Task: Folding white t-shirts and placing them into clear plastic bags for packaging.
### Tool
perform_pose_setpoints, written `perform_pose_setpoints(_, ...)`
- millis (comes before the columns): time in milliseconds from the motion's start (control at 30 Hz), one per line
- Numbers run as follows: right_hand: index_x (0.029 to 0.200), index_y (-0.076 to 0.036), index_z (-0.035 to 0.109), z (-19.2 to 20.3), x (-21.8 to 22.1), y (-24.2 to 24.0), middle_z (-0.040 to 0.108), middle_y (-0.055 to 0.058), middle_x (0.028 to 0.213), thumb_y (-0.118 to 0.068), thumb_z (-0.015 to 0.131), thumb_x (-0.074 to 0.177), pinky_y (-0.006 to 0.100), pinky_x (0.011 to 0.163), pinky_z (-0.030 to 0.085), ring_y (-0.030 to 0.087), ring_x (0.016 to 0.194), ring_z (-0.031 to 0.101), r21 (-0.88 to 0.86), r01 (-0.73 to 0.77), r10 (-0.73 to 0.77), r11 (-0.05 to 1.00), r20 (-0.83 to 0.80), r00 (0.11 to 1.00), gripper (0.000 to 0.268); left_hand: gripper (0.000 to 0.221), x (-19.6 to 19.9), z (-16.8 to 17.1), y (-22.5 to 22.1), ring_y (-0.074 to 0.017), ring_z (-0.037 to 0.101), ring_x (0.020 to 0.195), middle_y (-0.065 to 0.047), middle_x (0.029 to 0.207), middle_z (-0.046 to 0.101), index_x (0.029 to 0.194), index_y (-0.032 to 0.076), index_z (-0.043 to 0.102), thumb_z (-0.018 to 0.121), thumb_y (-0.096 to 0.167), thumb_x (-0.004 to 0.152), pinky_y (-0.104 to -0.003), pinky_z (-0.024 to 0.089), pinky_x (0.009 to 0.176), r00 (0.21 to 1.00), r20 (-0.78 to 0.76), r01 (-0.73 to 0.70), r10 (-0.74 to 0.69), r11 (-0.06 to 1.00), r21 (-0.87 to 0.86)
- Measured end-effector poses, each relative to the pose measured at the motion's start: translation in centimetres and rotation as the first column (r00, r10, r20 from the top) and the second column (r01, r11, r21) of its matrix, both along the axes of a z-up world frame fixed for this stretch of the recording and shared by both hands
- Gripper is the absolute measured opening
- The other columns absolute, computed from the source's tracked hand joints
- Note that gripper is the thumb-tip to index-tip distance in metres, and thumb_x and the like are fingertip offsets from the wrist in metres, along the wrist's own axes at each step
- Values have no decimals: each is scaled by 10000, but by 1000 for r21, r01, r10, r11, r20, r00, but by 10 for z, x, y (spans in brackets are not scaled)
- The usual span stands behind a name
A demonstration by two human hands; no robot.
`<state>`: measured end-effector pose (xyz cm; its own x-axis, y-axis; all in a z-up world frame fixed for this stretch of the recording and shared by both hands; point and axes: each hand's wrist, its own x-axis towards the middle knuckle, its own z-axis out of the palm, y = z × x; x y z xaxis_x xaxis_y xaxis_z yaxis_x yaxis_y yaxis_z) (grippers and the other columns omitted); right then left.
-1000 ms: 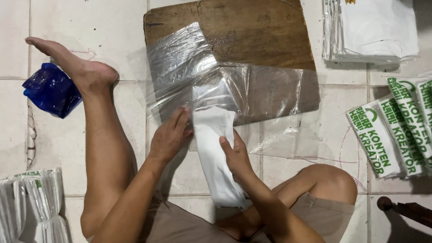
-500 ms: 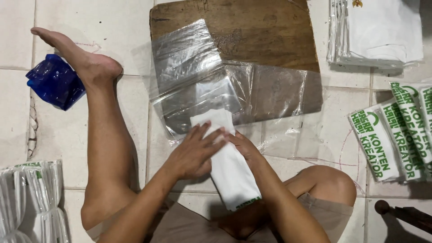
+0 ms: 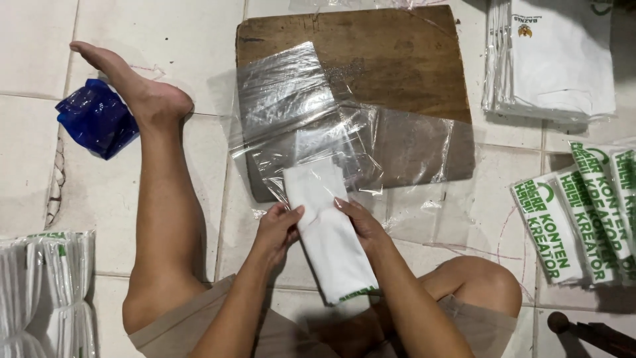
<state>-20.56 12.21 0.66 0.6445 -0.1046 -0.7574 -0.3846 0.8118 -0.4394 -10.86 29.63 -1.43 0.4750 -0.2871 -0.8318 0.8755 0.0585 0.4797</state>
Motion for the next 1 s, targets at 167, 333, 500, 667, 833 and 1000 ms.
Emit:
perform_pose_setpoints(167, 1244, 35, 636, 4, 1, -3, 744, 222, 1072, -10, 786, 847, 475, 816, 620, 317, 897, 749, -106, -5, 1, 994, -40, 999, 427, 562, -15, -4, 14, -209, 693, 841, -63, 982, 719, 1218, 72, 611, 922, 116, 752, -326, 611, 758, 985, 17, 170, -171, 984, 43)
perform_pose_setpoints(333, 1443, -36, 520, 6, 1, -14, 660, 207, 1301, -149, 812, 866, 526, 1025, 505, 343, 1186, 627, -293, -201, 179, 935, -99, 979, 657, 494, -29, -19, 18, -188, 704, 866, -39, 965, 713, 1216, 69, 624, 885, 90, 798, -321, 606, 814, 978, 31, 207, -207, 978, 19)
perform_pose_setpoints(500, 1396, -28, 568, 37, 13, -10, 671, 169, 1169, -175, 830, 864, 469, 929, 591, 294, 1086, 680, -410, -197, 110, 891, -225, 968, 610, 418, -38, -4, 17, -236, 709, 989, -106, 1095, 725, 1293, 34, 603, 765, 131, 920, -408, 602, 923, 977, -23, 212, -212, 977, -27)
perform_pose_setpoints(667, 1176, 59, 729, 48, -9, -29, 727, 213, 1082, -254, 760, 860, 447, 1006, 506, 267, 1065, 654, -599, -540, 499, 591, -254, 828, 445, 452, -20, 48, 16, -212, 703, 974, -125, 1166, 701, 1374, 37, 571, 610, -37, 930, -383, 609, 905, 978, 24, 207, -206, 976, -62)
perform_pose_setpoints(833, 1346, 30, 616, 53, 4, -17, 601, 225, 1344, -432, 764, 881, 487, 1139, 423, 348, 1313, 542, -652, -524, 480, 548, -269, 835, 672, 429, -14, 36, -6, -211, 659, 754, -111, 910, 611, 1138, 49, 615, 730, 377, 888, -367, 659, 697, 978, -23, 207, -206, 974, 93)
perform_pose_setpoints(1000, 1508, 35, 413, 65, -1, -18, 353, 281, 1600, -367, 769, 858, 525, 1161, 403, 433, 1471, 361, -534, -417, 369, 736, -200, 907, 843, 441, -15, 8, -18, -220, 670, 665, -146, 865, 655, 1202, -16, 657, 800, 267, 895, -387, 671, 627, 986, 85, 127, -143, 977, 169)
